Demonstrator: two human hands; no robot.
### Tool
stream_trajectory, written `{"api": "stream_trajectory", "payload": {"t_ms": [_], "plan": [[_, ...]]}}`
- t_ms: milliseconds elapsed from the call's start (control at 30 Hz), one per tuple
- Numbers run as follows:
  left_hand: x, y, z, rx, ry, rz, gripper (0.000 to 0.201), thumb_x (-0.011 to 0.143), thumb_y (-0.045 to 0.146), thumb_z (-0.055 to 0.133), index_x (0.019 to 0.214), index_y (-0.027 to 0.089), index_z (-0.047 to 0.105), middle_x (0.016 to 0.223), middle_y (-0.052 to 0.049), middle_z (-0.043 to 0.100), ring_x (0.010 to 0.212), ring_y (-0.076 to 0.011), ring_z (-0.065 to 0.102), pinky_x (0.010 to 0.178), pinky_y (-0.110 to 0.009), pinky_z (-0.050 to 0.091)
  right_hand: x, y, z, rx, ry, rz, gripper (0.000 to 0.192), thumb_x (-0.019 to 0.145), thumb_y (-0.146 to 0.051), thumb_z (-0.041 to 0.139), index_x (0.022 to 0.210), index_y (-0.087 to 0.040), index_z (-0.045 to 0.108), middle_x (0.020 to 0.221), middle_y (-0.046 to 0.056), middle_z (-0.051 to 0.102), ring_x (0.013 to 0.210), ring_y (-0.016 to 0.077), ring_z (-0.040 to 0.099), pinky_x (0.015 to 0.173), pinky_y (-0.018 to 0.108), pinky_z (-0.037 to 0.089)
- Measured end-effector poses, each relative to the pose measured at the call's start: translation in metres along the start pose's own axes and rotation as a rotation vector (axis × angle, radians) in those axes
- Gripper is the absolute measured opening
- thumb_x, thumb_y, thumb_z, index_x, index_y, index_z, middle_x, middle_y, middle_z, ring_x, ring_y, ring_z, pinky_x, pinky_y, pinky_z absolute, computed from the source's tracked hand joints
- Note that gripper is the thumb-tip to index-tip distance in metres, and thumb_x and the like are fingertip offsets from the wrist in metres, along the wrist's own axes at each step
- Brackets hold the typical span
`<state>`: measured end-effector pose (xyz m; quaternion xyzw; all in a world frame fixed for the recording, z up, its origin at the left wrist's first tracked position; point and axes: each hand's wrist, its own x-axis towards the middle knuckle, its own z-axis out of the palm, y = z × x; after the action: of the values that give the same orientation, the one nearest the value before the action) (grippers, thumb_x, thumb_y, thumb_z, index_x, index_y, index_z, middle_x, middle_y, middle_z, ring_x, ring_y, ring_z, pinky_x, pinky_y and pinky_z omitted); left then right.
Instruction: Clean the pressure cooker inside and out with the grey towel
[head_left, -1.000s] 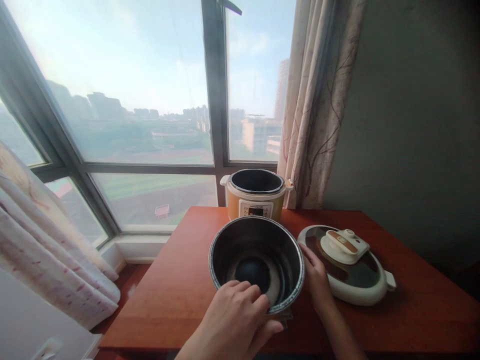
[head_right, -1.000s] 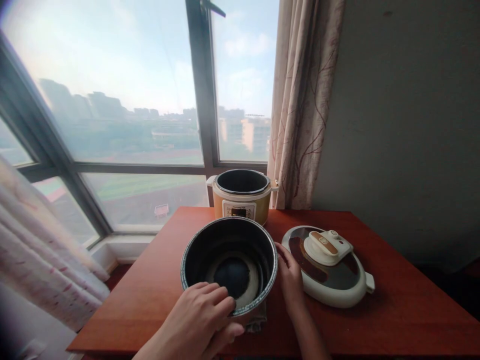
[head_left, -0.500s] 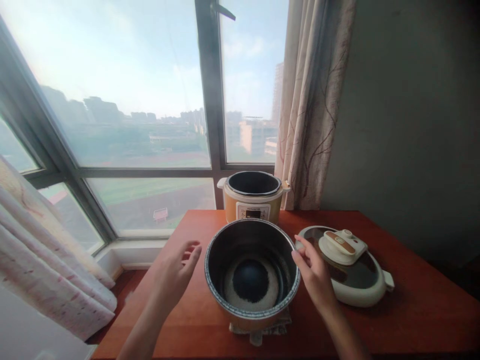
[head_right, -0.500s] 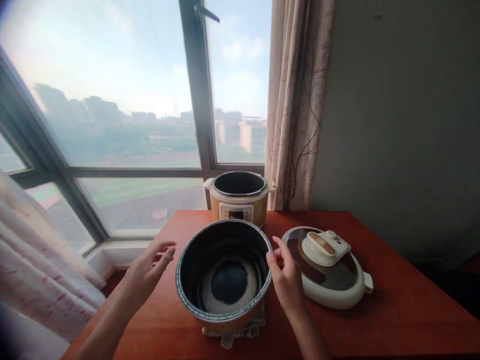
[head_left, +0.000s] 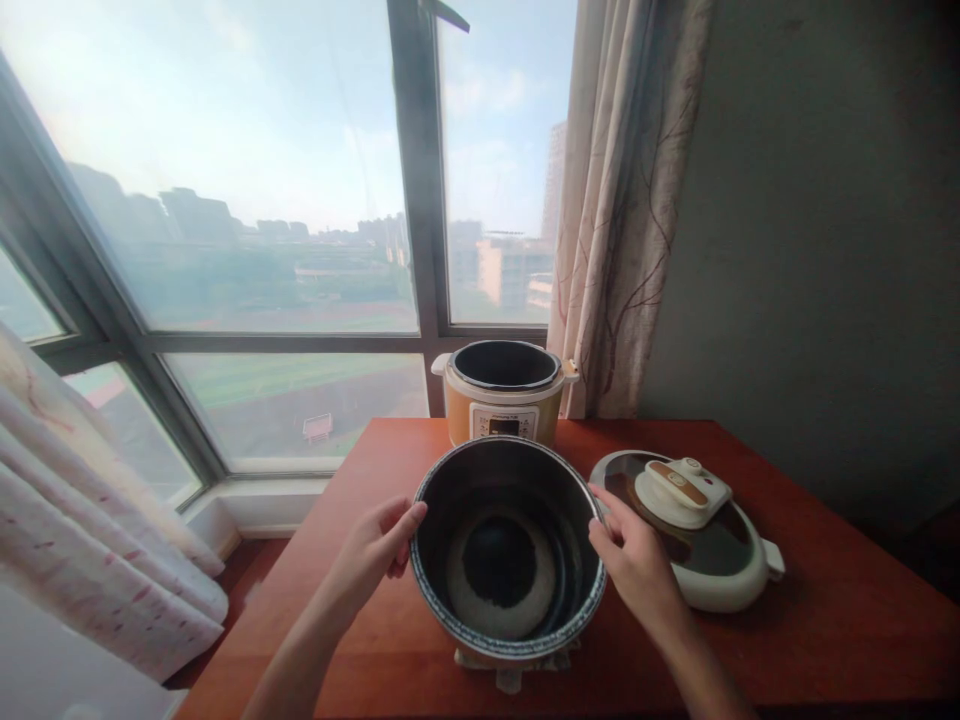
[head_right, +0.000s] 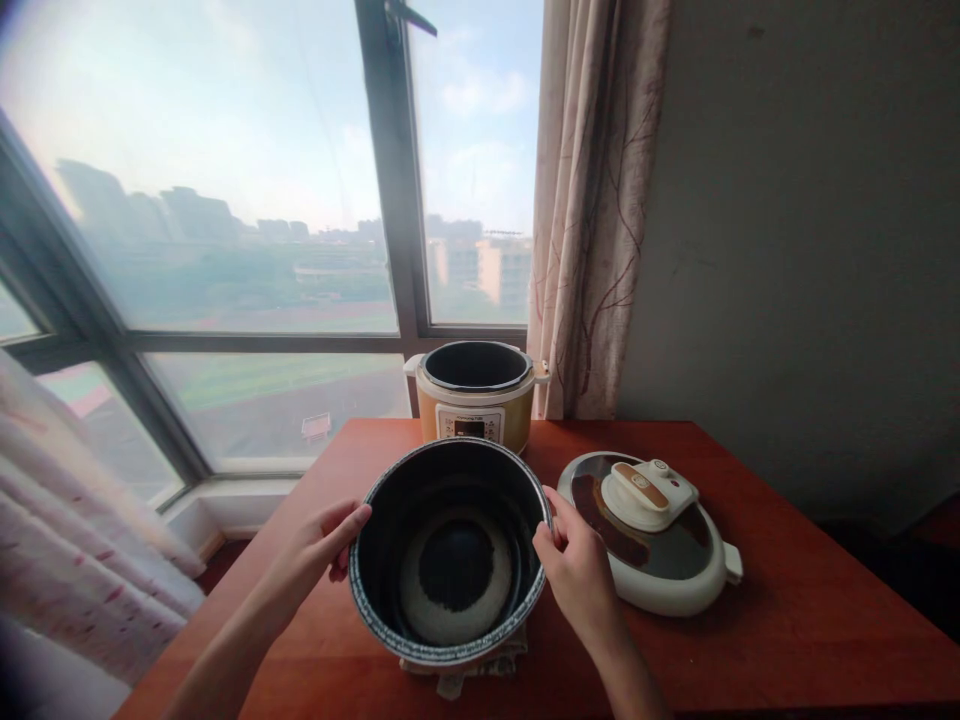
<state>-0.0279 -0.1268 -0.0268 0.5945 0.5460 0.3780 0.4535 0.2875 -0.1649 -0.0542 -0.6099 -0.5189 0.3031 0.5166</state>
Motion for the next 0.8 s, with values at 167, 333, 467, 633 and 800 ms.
{"api": "stream_trajectory", "payload": {"t_ms": [167,333,467,633,800], "plan": [[-0.003,0.021,0.001,0.060,-0.029,0.023,0.055,0.072,0.072,0.062,0.063,0.019,0.049,0.052,0.004,0.046,0.048,-0.0113,0.047,0.046,-0.022,0.037,-0.004,0.002,-0.003,0.028,-0.031,-0.008,0.073,0.079,-0.044,0.055,0.137,0.000,0.053,0.060,-0.007,0.041,0.056,0.0146,0.041,0.056,0.029,0.036],[-0.010,0.025,0.008,-0.011,-0.025,0.045,0.050,0.070,0.067,0.067,0.063,0.019,0.053,0.053,0.004,0.048,0.048,-0.0110,0.045,0.045,-0.021,0.036,-0.012,0.007,-0.006,0.006,-0.024,-0.027,0.071,0.082,-0.045,0.054,0.138,-0.002,0.054,0.062,-0.005,0.046,0.057,0.0155,0.045,0.057,0.029,0.039],[-0.021,0.032,0.006,-0.043,0.026,0.097,0.048,0.072,0.062,0.068,0.062,0.018,0.054,0.053,0.004,0.047,0.049,-0.0104,0.043,0.045,-0.021,0.035,-0.015,0.000,-0.013,-0.113,0.035,-0.084,0.065,0.082,-0.044,0.055,0.135,-0.006,0.059,0.056,-0.007,0.040,0.053,0.0148,0.044,0.056,0.028,0.040],[-0.008,0.075,-0.019,-0.078,0.083,0.262,0.041,0.075,0.054,0.070,0.063,0.017,0.058,0.057,0.002,0.054,0.053,-0.0106,0.046,0.049,-0.021,0.037,0.007,-0.061,-0.031,-0.131,0.055,-0.206,0.061,0.084,-0.042,0.056,0.139,-0.013,0.057,0.055,-0.008,0.043,0.053,0.0135,0.045,0.055,0.026,0.040],[0.052,0.140,-0.046,-0.144,0.173,0.487,0.033,0.075,0.042,0.071,0.059,0.017,0.056,0.051,0.004,0.048,0.048,-0.0081,0.044,0.046,-0.018,0.037,0.081,-0.149,-0.043,-0.025,0.100,-0.409,0.058,0.078,-0.035,0.062,0.132,-0.012,0.062,0.054,-0.008,0.043,0.050,0.0102,0.040,0.051,0.023,0.037]]}}
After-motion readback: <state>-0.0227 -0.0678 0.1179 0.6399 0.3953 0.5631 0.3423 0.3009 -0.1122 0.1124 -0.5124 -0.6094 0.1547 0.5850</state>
